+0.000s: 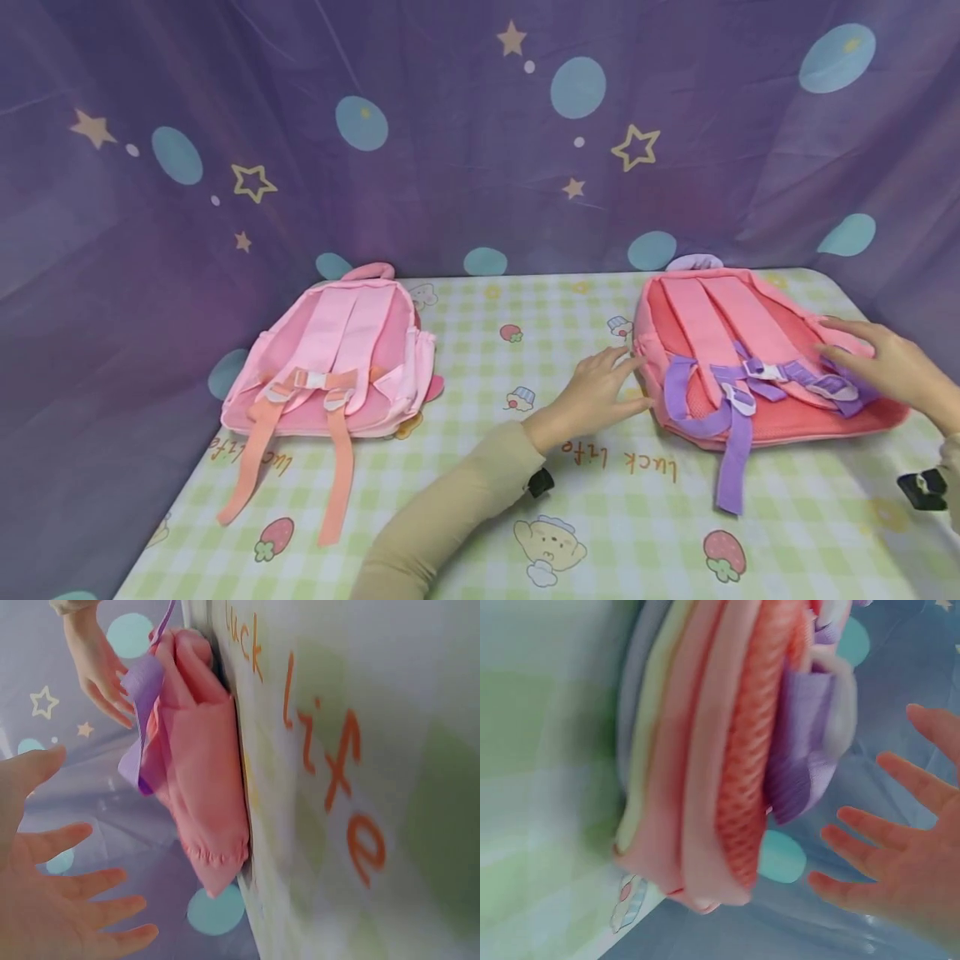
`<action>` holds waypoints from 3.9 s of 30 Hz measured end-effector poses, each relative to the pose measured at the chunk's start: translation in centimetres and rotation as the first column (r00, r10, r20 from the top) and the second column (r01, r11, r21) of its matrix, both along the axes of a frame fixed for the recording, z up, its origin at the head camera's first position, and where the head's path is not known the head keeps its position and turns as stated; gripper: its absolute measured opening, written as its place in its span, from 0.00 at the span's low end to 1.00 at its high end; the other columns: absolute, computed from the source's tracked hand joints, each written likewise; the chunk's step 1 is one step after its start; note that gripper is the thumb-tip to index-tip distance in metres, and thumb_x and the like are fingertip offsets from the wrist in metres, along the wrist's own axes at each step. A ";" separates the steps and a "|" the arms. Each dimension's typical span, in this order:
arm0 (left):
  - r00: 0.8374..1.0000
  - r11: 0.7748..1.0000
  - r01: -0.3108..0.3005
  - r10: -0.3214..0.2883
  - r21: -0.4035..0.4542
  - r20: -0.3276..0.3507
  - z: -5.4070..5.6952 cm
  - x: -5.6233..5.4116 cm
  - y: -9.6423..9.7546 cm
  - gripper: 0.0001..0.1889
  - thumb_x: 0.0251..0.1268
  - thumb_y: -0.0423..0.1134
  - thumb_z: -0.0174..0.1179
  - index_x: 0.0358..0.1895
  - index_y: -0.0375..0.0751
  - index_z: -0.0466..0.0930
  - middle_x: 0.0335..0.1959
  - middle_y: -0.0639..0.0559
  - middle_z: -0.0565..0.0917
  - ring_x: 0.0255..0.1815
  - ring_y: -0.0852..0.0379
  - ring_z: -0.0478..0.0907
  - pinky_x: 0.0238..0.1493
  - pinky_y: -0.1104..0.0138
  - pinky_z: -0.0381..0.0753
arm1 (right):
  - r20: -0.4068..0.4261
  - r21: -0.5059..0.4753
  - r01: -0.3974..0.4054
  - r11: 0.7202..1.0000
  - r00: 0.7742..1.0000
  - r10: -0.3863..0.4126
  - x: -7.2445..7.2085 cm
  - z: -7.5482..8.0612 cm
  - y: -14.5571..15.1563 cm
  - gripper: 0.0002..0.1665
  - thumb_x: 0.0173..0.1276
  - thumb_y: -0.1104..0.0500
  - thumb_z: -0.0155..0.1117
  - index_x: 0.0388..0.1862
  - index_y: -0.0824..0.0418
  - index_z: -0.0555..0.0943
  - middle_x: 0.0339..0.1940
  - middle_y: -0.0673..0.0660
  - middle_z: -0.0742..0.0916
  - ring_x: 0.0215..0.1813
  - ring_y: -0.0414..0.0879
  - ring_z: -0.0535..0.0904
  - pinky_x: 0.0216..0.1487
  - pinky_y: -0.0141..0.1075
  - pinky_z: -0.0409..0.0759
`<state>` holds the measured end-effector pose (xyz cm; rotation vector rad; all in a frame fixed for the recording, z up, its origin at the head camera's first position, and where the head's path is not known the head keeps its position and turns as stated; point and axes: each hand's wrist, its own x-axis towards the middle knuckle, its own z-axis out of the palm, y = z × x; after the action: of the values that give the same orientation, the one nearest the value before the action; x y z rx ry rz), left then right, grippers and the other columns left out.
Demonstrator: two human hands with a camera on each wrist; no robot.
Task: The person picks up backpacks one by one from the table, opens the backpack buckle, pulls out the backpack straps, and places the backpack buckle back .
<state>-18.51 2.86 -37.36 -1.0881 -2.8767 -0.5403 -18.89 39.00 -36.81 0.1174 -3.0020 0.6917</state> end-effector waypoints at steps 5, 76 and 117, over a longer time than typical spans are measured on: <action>0.999 1.000 0.024 -0.024 -0.007 0.026 -0.7 0.1 1.2 0.30 0.59 0.58 0.50 0.62 0.47 0.63 0.63 0.44 0.62 0.64 0.53 0.58 0.61 0.60 0.59 | 0.043 0.038 0.010 0.999 0.999 -0.011 -0.1 -0.6 1.0 0.36 0.62 0.47 0.54 0.57 0.74 0.64 0.52 0.82 0.65 0.51 0.79 0.58 0.45 0.67 0.56; 0.977 1.000 -0.029 0.028 0.006 0.213 -2.1 1.1 -4.3 0.28 0.60 0.58 0.48 0.62 0.54 0.63 0.58 0.46 0.67 0.54 0.53 0.69 0.53 0.60 0.67 | 0.013 -0.107 -0.218 0.970 0.975 0.221 1.1 -2.5 -3.5 0.25 0.56 0.57 0.63 0.49 0.70 0.75 0.42 0.69 0.81 0.35 0.25 0.70 0.32 0.24 0.71; 0.968 0.985 -0.117 0.084 0.128 0.235 -1.9 1.7 -15.7 0.25 0.59 0.52 0.54 0.59 0.49 0.67 0.51 0.43 0.68 0.37 0.55 0.71 0.45 0.59 0.72 | 0.015 -0.195 -0.334 0.922 0.939 0.343 1.1 -3.2 -13.4 0.23 0.57 0.54 0.62 0.46 0.69 0.78 0.45 0.63 0.81 0.43 0.49 0.73 0.40 0.39 0.74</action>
<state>-16.79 -12.80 -39.26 -0.9088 -3.0071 -0.9034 -17.83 25.64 -39.99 0.6317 -2.9683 1.0201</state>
